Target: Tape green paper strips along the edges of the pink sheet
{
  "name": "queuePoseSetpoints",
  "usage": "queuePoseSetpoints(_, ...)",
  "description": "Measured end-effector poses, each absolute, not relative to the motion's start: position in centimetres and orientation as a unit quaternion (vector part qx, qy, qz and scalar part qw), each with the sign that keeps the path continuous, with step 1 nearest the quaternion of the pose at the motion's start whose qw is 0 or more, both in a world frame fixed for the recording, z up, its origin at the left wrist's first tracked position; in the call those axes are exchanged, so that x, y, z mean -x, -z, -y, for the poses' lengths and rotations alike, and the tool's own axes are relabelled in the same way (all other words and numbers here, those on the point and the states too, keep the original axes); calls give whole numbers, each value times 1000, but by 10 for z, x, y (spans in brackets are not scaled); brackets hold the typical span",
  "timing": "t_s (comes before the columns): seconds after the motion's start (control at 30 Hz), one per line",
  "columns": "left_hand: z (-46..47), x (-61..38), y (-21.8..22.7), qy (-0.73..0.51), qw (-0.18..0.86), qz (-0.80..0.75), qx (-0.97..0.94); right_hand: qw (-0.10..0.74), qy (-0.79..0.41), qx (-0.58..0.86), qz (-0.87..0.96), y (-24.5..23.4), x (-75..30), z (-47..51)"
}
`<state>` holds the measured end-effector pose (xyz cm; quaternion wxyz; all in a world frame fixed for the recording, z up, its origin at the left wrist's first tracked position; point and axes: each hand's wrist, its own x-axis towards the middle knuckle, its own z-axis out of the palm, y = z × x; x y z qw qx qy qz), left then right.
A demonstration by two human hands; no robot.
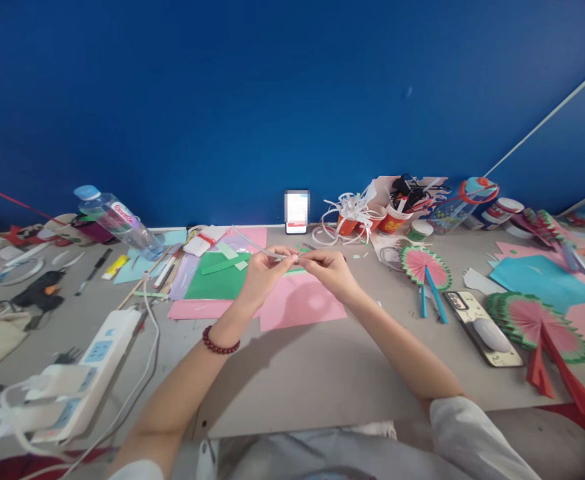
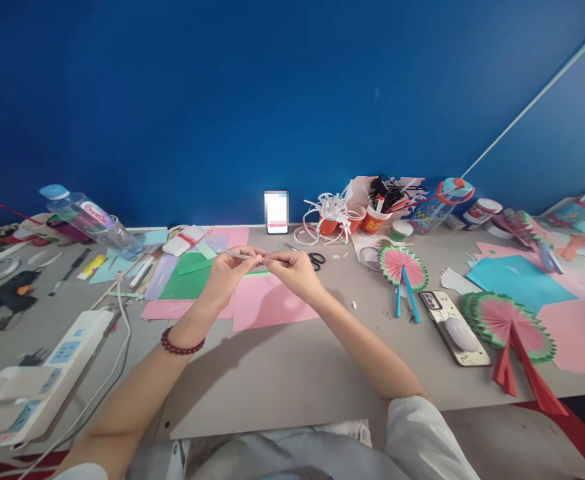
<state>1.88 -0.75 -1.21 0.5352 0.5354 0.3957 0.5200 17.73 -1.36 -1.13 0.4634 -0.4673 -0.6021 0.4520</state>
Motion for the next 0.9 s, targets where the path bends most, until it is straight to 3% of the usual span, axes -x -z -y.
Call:
queuePoseSetpoints(0.6,9,-23,20,-515,494,-417,-562,478,-345,498,636,20,-178,10)
queuePoseSetpoints(0.9,11,-27,24,-552,374,-388,-637,499,-278,498,652,18,-173,13)
